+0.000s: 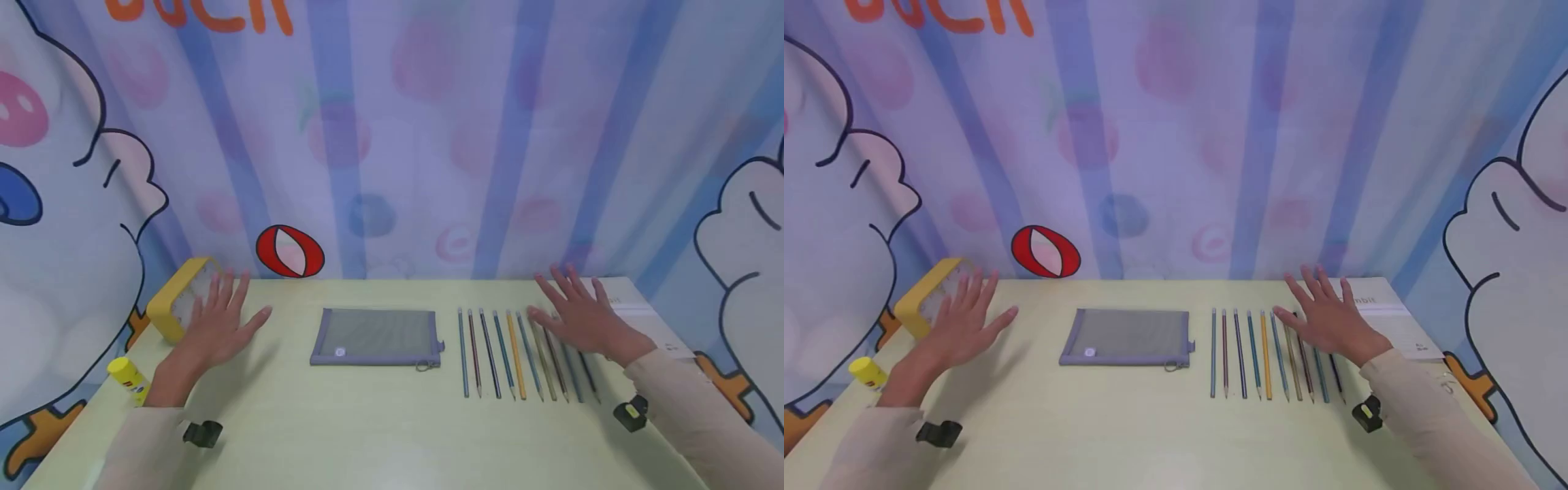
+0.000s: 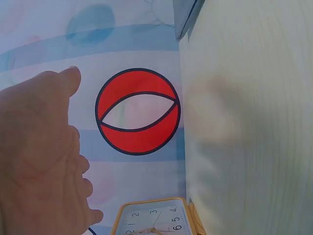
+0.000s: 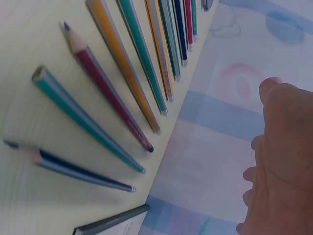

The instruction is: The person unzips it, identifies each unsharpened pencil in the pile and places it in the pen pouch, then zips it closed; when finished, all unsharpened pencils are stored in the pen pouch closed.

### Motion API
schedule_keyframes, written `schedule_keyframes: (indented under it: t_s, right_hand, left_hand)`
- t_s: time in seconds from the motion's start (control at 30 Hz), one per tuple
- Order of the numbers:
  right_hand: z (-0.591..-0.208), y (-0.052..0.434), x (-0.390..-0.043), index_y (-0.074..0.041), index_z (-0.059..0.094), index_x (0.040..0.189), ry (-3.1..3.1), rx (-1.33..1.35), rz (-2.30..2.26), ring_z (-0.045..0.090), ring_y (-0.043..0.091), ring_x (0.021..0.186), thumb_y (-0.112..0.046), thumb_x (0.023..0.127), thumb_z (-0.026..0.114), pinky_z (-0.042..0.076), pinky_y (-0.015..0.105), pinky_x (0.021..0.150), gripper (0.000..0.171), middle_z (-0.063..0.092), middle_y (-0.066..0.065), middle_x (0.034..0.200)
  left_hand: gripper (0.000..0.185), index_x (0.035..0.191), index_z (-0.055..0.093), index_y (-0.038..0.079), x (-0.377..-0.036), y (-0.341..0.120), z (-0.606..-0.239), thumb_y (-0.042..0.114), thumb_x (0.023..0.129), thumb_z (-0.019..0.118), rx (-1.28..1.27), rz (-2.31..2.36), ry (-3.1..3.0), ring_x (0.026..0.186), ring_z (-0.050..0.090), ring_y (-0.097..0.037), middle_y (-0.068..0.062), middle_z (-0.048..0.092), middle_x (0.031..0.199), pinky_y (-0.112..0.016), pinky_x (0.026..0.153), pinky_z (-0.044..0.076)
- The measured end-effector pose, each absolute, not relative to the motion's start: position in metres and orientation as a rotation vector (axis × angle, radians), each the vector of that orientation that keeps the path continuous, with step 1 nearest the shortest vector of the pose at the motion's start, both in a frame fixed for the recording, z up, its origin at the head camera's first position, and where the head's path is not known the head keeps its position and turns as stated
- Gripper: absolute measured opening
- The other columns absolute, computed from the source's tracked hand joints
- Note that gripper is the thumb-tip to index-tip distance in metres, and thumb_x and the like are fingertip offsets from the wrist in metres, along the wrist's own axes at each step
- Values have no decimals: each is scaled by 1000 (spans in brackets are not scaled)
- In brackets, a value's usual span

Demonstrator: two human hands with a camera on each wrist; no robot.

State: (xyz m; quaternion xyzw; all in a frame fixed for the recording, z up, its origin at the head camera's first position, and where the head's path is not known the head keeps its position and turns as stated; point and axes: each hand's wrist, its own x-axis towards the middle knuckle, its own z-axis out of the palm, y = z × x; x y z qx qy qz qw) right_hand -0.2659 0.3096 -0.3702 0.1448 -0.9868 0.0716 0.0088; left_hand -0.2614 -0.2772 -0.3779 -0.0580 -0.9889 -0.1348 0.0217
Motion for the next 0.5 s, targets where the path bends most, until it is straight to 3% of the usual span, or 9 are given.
schedule_keyframes:
  t_s: [0.27,0.5]
  right_hand:
    - [-378,282,-264,-8,20,162,-3029,514,238,3,49,154,-56,102,44,0,76,116,80,9,25,168]
    - [-382,250,-262,-13,20,162,-2997,613,289,3,44,156,-56,102,45,-1,71,119,78,9,20,170]
  left_hand:
    - [96,163,0,9,-259,-266,-389,68,98,39,-219,-412,-3061,153,-9,-50,-26,-5,168,-77,115,-1]
    - [90,163,3,12,-258,-229,-393,62,100,41,-458,-619,-3065,156,-6,-46,-20,-1,170,-73,119,2]
